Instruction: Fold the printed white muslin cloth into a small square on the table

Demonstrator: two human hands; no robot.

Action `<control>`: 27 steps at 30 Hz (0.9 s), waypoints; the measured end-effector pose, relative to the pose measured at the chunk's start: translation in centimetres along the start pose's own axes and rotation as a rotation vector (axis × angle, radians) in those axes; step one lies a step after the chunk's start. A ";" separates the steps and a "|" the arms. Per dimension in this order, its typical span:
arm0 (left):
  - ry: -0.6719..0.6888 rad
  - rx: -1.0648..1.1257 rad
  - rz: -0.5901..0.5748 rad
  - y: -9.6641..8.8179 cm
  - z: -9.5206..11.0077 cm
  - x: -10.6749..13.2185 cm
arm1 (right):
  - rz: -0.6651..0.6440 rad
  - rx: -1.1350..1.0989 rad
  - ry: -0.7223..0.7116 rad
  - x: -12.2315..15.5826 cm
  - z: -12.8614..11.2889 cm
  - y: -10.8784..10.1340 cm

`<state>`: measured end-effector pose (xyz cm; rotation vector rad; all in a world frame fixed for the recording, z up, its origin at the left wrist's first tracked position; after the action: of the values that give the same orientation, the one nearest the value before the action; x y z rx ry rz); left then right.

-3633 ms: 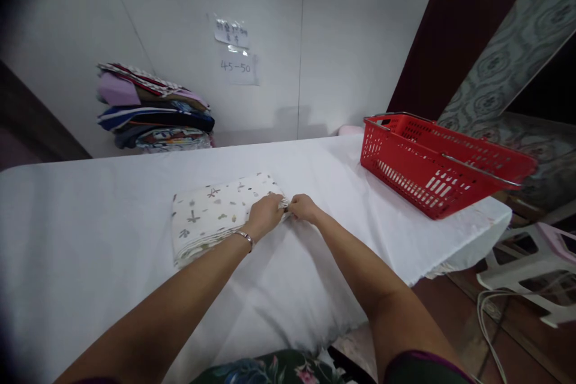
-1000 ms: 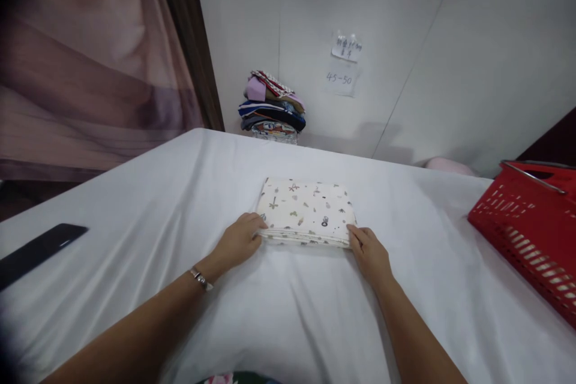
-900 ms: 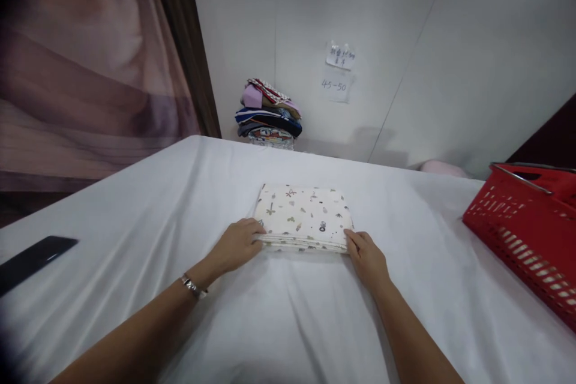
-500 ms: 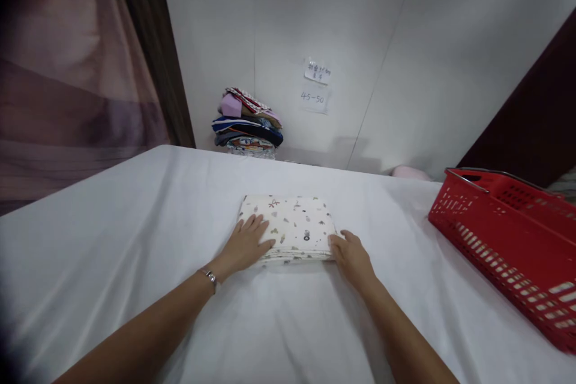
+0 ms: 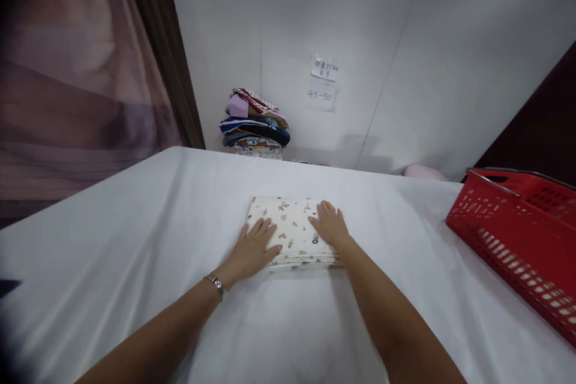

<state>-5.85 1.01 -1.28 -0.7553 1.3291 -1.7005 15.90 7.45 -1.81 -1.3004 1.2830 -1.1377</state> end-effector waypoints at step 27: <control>-0.222 0.163 0.289 -2.4 -5.9 -5.4 | -0.019 -0.407 0.017 0.1 3.3 0.4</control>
<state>-8.85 8.69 -0.30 -0.6056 1.0756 -1.4304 19.14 7.38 -2.62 -1.6013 1.5722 -0.9291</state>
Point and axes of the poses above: each hand's wrist, its own x-axis away from the middle knuckle, its own y-axis out of the palm, z = x × y, the point moved 8 cm from there along -x, towards the middle knuckle, and after that the axes turned 5 degrees about y, right-handed, at the moved point
